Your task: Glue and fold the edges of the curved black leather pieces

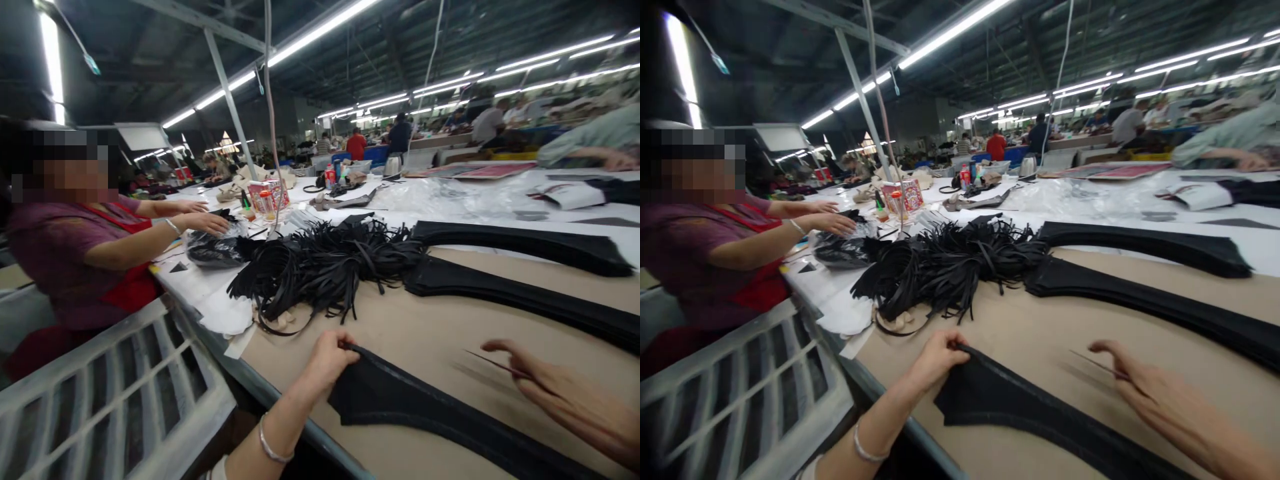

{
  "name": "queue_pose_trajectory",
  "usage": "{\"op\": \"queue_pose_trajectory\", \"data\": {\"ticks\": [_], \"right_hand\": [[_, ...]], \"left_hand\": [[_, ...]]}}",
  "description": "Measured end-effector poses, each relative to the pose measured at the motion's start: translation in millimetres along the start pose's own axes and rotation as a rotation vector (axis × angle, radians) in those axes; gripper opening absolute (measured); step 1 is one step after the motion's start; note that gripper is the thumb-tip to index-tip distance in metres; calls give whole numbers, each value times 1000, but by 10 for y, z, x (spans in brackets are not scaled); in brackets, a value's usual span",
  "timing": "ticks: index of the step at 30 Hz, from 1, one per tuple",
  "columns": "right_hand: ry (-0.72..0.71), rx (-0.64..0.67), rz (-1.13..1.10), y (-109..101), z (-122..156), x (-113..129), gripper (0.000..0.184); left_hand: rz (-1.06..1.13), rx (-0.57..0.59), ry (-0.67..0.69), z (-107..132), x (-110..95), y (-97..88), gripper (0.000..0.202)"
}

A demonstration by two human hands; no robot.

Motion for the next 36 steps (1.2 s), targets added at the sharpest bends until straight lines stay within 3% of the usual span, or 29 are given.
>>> {"op": "queue_pose_trajectory", "data": {"ticks": [1, 3, 7, 11, 20, 28, 36], "right_hand": [[-7, 106, -47, 20, -33, 123, 41], [-121, 195, -79, 9, -163, 507, 46], [-307, 232, 47, 23, -476, 1259, 38], [-415, 259, 97, 134, -739, 1618, 29], [-538, 416, 113, 357, -1133, 1812, 26], [-602, 528, 53, 444, -1256, 1864, 27], [-597, 542, 84, 442, -1311, 1925, 25]], "left_hand": [[10, 30, 9, -2, -14, -8, 15], [27, 87, 18, -2, -46, -27, 20], [62, 117, 13, 2, -85, -76, 20], [76, 105, 4, -30, -72, -89, 9], [4, 15, 31, -126, 22, -115, 10], [-50, 0, 61, -99, -13, -145, 12], [-66, 1, 71, -90, -15, -147, 13]]}}
Point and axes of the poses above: each hand's wrist, its own z-axis away from the middle knuckle, its own y-axis out of the palm, x = y × z, the point moved 5 cm from there along -z, towards the middle knuckle, and after that the axes turned 6 degrees about -y, right-handed, at the moved point
